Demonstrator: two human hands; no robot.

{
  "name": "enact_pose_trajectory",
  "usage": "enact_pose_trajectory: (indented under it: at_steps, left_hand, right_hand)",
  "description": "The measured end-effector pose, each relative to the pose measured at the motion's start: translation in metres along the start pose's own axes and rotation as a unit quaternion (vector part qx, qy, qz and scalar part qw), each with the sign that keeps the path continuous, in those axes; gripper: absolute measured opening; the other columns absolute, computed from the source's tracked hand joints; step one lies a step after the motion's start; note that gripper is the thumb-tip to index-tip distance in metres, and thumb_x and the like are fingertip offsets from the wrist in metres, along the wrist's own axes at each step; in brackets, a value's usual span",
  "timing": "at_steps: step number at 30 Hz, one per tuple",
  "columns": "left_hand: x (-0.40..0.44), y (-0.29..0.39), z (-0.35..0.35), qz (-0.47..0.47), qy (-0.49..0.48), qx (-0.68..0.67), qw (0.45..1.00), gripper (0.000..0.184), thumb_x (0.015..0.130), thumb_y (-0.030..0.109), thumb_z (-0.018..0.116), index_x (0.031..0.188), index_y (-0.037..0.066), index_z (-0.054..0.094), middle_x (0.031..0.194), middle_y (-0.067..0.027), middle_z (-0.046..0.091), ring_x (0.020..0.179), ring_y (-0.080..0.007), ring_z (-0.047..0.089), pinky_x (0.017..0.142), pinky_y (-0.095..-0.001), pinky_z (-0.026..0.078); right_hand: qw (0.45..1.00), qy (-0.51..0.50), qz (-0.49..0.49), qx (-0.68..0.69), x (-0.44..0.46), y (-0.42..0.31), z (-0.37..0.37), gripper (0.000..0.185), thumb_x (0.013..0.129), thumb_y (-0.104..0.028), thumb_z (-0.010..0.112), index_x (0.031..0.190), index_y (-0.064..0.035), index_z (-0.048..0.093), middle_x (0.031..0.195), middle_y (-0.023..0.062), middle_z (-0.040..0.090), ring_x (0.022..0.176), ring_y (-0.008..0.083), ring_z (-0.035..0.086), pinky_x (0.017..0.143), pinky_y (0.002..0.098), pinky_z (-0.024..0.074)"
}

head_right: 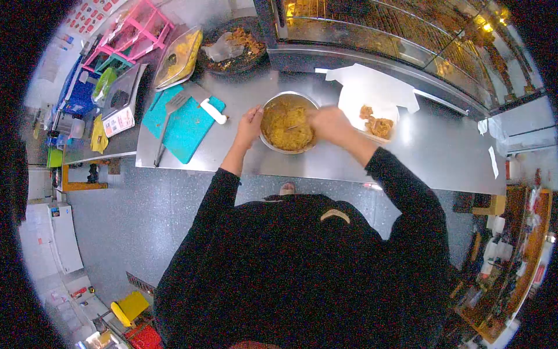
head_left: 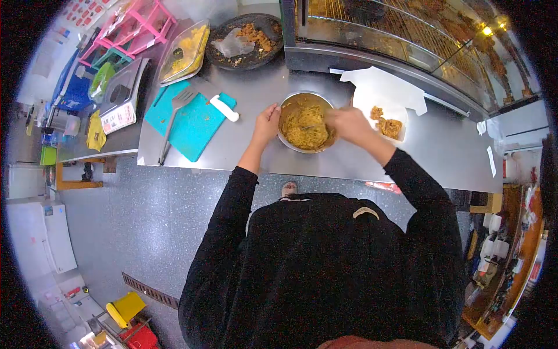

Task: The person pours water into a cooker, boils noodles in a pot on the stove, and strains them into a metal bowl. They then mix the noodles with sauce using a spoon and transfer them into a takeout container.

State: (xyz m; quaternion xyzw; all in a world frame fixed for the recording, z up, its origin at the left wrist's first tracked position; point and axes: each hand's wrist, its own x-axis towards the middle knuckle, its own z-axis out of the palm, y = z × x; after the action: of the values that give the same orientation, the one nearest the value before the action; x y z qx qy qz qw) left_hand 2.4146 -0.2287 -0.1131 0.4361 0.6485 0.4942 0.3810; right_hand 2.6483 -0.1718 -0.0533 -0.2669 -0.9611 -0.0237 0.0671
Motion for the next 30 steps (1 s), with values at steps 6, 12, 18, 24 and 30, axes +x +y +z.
enact_pose_trajectory:
  at_steps: [6, 12, 18, 24, 30]
  left_hand:
    - [0.007, -0.004, -0.001, 0.039, -0.025, 0.039, 0.998, 0.036, 0.086, 0.020, 0.047, 0.110, -0.006, 0.049, 0.100, -0.0140, 0.058, 0.092, -0.0170, 0.054, 0.081, -0.0249, 0.040]
    - [0.007, -0.012, -0.001, 0.025, -0.030, 0.001, 0.999, 0.035, 0.086, 0.022, 0.046, 0.109, -0.005, 0.050, 0.101, -0.0139, 0.058, 0.092, -0.0166, 0.054, 0.082, -0.0255, 0.040]
    - [0.007, 0.006, -0.003, 0.048, -0.076, 0.023, 0.996, 0.035, 0.086, 0.023, 0.049, 0.108, -0.005, 0.051, 0.100, -0.0106, 0.057, 0.090, -0.0144, 0.052, 0.080, -0.0242, 0.040]
    - [0.013, 0.000, -0.003, 0.043, -0.101, 0.029, 0.994, 0.034, 0.086, 0.022, 0.049, 0.108, -0.004, 0.052, 0.096, -0.0079, 0.058, 0.089, -0.0129, 0.052, 0.078, -0.0247, 0.041]
    - [0.011, 0.007, -0.006, 0.012, -0.094, 0.018, 0.995, 0.035, 0.086, 0.023, 0.047, 0.107, -0.005, 0.052, 0.090, -0.0104, 0.060, 0.084, -0.0134, 0.054, 0.075, -0.0252, 0.043]
  right_hand:
    - [0.988, 0.095, -0.092, -0.081, 0.028, 0.012, -0.033, 0.009, 0.067, -0.013, 0.053, 0.071, -0.0073, 0.058, 0.071, 0.0055, 0.054, 0.069, 0.0230, 0.058, 0.055, 0.0341, 0.0476]
    - [0.972, -0.158, 0.171, -0.036, 0.023, 0.009, -0.031, 0.013, 0.065, -0.018, 0.057, 0.068, -0.0064, 0.062, 0.072, 0.0098, 0.061, 0.068, 0.0263, 0.060, 0.059, 0.0364, 0.0486]
    - [0.937, -0.147, 0.247, 0.196, 0.036, 0.016, 0.005, 0.015, 0.066, -0.022, 0.058, 0.077, -0.0144, 0.066, 0.074, 0.0088, 0.062, 0.068, 0.0270, 0.060, 0.063, 0.0391, 0.0476]
    - [0.969, -0.102, 0.104, 0.201, 0.024, 0.030, -0.008, 0.013, 0.071, -0.024, 0.059, 0.080, -0.0188, 0.066, 0.080, 0.0032, 0.061, 0.075, 0.0238, 0.058, 0.065, 0.0373, 0.0460]
    - [0.995, -0.023, 0.005, 0.102, -0.021, 0.031, -0.039, 0.011, 0.068, -0.017, 0.057, 0.078, -0.0171, 0.062, 0.073, 0.0021, 0.056, 0.072, 0.0213, 0.057, 0.062, 0.0341, 0.0457]
